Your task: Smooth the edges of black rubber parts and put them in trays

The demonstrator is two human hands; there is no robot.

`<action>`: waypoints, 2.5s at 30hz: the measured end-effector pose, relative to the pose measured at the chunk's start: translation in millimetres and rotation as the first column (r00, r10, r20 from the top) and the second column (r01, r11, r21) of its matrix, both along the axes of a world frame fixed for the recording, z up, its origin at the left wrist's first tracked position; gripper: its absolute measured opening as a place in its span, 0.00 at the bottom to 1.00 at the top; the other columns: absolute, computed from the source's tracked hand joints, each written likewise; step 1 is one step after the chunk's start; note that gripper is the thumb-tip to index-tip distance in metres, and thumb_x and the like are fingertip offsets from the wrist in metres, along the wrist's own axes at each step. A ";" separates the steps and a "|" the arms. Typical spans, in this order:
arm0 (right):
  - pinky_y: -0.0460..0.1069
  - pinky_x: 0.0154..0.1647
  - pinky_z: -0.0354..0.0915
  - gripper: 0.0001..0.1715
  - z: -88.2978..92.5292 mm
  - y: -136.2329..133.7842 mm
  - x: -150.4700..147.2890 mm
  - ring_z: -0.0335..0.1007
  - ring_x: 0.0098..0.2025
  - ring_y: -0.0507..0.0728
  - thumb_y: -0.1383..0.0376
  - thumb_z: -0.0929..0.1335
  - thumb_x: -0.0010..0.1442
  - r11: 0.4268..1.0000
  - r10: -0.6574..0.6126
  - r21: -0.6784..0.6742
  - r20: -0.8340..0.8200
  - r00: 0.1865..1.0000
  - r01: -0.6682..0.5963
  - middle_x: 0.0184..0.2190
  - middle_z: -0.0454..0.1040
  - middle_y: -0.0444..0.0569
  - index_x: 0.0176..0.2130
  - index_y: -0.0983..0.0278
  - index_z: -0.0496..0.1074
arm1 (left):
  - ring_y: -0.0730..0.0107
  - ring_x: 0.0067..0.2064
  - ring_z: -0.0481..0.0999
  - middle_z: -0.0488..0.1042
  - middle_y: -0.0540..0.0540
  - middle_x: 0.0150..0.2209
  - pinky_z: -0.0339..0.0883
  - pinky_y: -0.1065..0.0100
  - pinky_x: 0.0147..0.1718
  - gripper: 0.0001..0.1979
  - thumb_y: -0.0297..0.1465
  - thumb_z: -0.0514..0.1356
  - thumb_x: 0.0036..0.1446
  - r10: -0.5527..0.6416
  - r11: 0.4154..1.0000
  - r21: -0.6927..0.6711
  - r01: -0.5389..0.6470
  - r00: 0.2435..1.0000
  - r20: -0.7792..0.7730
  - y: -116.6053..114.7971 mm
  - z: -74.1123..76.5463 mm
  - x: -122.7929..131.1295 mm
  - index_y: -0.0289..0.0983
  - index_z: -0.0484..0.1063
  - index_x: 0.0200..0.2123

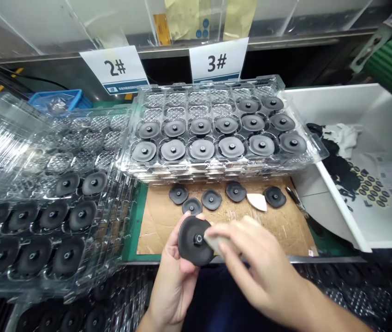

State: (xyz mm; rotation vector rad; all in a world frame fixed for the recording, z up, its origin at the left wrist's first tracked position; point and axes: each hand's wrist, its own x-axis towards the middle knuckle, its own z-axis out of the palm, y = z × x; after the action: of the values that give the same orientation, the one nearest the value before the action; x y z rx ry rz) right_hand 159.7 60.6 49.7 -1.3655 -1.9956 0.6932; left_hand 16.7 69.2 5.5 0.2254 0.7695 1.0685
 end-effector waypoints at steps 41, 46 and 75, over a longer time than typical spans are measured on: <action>0.47 0.41 0.67 0.14 -5.2 10.5 -11.3 0.71 0.38 0.53 0.73 0.63 0.58 0.989 -0.133 -0.070 -0.047 0.990 0.130 0.37 0.75 0.48 0.44 0.64 0.70 | 0.63 0.50 0.71 0.73 0.45 0.48 0.65 0.71 0.48 0.28 0.34 0.68 0.40 0.126 0.992 0.022 -0.124 0.987 -0.100 5.6 -15.7 2.8 0.42 0.68 0.48; 0.44 0.42 0.67 0.12 -18.3 18.6 -6.1 0.72 0.40 0.51 0.69 0.64 0.59 0.984 -0.075 -0.170 -0.168 0.983 0.046 0.39 0.76 0.45 0.43 0.61 0.71 | 0.58 0.52 0.69 0.73 0.44 0.48 0.62 0.62 0.52 0.29 0.35 0.66 0.43 0.141 0.990 0.009 -0.141 0.990 -0.014 3.9 -17.6 -3.9 0.45 0.66 0.51; 0.52 0.40 0.60 0.14 4.1 19.7 -26.6 0.65 0.35 0.55 0.71 0.59 0.60 0.993 0.053 0.109 -0.101 0.993 -0.041 0.33 0.73 0.51 0.44 0.69 0.68 | 0.57 0.51 0.69 0.75 0.45 0.45 0.62 0.63 0.52 0.27 0.35 0.67 0.41 -0.115 0.991 -0.068 0.114 0.993 -0.018 -7.7 -5.5 -5.4 0.43 0.69 0.48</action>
State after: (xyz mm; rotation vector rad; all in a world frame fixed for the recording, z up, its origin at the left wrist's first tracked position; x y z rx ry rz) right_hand 133.0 80.3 53.8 -1.1996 -1.9586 0.6558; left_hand 11.3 61.5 0.0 0.2218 0.8016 0.9317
